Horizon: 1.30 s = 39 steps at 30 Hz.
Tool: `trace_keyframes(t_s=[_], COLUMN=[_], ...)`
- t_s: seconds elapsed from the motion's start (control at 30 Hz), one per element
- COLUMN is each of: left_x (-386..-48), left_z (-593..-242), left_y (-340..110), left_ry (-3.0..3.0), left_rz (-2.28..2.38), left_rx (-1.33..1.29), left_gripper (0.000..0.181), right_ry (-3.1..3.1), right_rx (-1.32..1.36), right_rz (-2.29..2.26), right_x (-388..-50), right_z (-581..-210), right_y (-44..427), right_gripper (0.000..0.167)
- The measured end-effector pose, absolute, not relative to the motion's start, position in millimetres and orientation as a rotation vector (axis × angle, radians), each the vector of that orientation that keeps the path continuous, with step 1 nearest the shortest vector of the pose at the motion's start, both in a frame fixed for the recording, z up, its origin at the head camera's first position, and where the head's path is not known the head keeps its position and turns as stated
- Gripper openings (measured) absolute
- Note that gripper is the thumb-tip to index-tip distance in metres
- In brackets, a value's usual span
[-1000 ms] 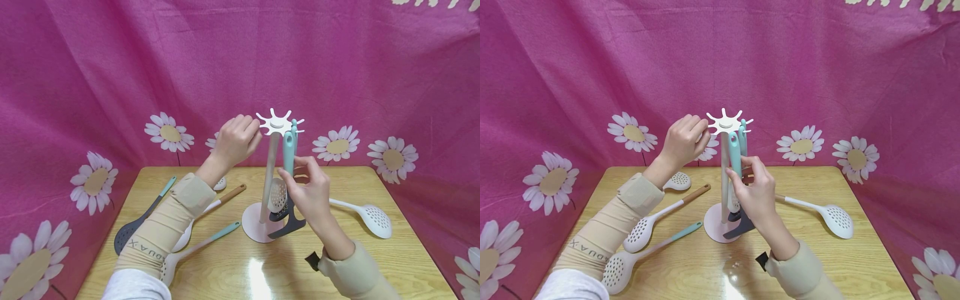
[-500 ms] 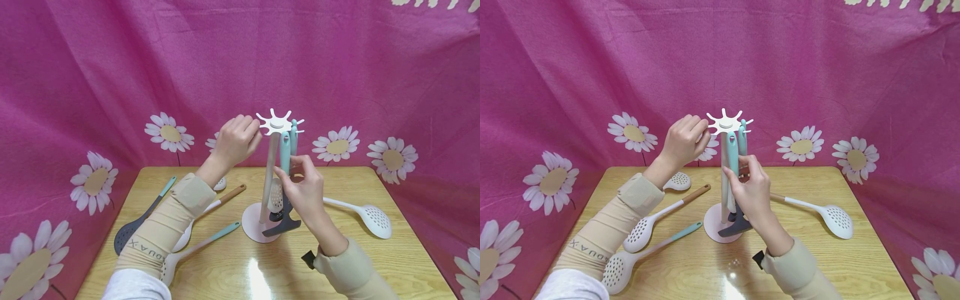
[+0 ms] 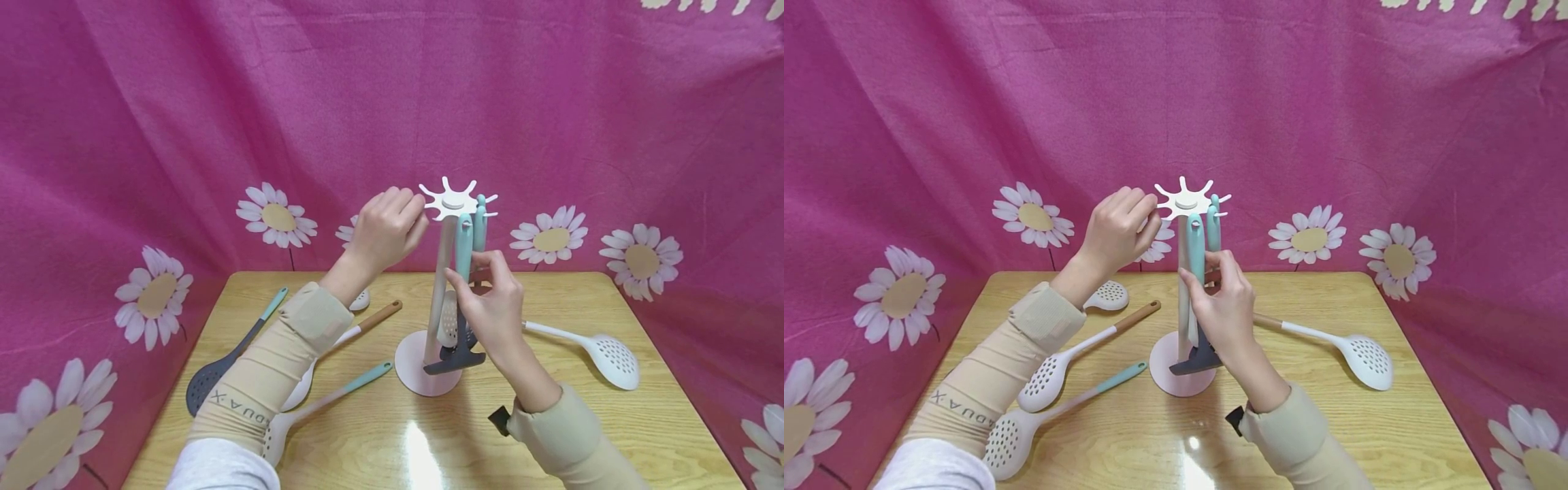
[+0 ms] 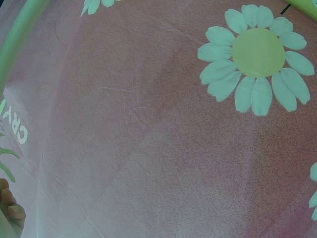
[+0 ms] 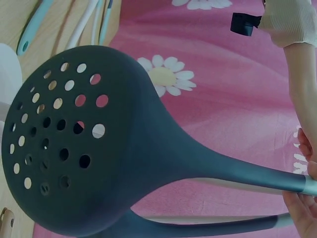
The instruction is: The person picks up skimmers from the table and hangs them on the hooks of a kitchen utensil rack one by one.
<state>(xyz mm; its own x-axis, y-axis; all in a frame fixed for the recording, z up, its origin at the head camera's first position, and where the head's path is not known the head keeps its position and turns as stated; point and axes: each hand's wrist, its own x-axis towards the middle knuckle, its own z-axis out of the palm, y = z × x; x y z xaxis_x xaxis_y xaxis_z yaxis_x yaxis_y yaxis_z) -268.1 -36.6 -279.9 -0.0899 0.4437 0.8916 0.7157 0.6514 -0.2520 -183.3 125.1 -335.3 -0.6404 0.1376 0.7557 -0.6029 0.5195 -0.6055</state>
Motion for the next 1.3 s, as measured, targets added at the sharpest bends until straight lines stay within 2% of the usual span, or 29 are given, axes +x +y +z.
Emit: trace_keyframes(t_s=[1.3], left_x=[-266.8], left_z=[-279.3], left_y=[-37.4], left_ry=[-1.737], left_rz=[-0.301], left_rx=[-0.947], left_gripper=[0.009], right_ry=[-1.947], right_rx=[0.406], right_rz=[1.09], right_x=[-189.6], right_z=[-343.5], right_y=[122.4], right_gripper=[0.034])
